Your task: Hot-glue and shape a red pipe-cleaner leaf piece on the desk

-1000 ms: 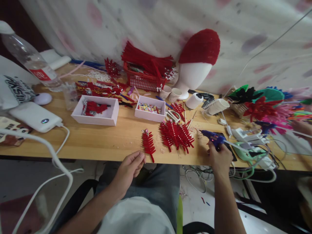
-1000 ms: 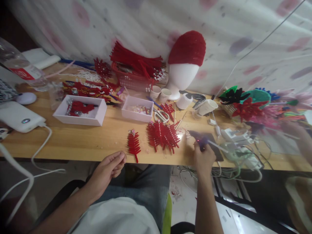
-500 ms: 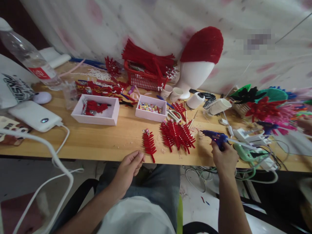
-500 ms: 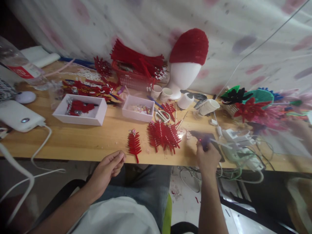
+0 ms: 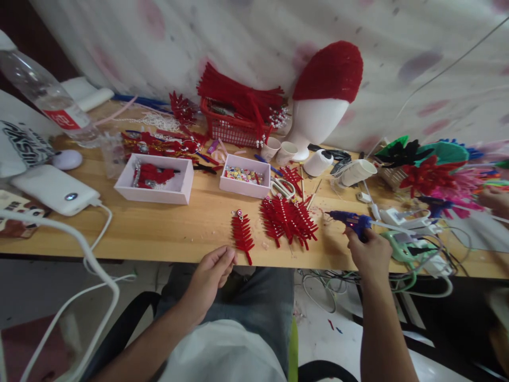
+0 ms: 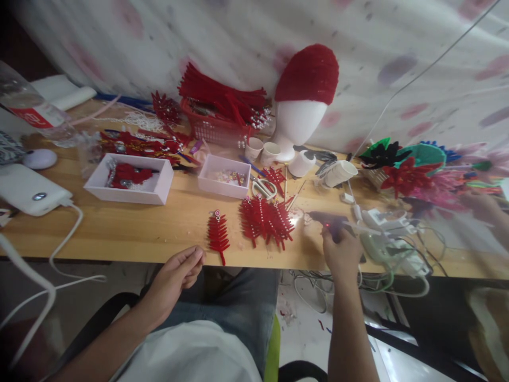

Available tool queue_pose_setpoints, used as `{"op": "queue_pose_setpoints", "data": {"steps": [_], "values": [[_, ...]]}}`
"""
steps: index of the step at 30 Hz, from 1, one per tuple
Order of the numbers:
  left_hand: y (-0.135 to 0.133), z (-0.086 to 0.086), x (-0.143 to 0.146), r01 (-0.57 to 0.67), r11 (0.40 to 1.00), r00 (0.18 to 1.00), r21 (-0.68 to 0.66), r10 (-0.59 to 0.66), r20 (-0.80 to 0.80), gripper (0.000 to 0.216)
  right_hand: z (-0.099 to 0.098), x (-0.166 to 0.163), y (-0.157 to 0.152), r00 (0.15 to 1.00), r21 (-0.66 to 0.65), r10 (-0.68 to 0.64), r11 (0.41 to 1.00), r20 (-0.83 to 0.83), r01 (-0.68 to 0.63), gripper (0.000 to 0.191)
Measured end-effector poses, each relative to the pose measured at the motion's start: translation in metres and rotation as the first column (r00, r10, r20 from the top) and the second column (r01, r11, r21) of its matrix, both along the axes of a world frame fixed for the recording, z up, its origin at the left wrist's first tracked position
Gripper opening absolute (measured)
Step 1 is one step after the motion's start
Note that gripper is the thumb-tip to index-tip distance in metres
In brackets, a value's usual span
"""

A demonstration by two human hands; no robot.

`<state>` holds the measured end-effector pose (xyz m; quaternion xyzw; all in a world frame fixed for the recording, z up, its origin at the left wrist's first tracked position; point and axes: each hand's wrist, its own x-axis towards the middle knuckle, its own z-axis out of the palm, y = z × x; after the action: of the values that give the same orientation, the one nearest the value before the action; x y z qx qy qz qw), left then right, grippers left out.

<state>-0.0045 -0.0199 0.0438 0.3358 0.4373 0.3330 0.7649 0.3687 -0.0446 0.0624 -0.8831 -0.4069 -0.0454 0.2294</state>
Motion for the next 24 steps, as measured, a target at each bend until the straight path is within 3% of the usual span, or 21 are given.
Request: {"op": "queue_pose_setpoints", "data": {"steps": [24], "values": [[-0.0008, 0.0013, 0.0010, 0.005, 1.000, 1.000, -0.014, -0.005, -0.008, 0.053, 0.0091, 0.0084, 0.0102, 0.999, -0.076, -0.005, 0.997, -0.033, 0.003, 0.039]]}}
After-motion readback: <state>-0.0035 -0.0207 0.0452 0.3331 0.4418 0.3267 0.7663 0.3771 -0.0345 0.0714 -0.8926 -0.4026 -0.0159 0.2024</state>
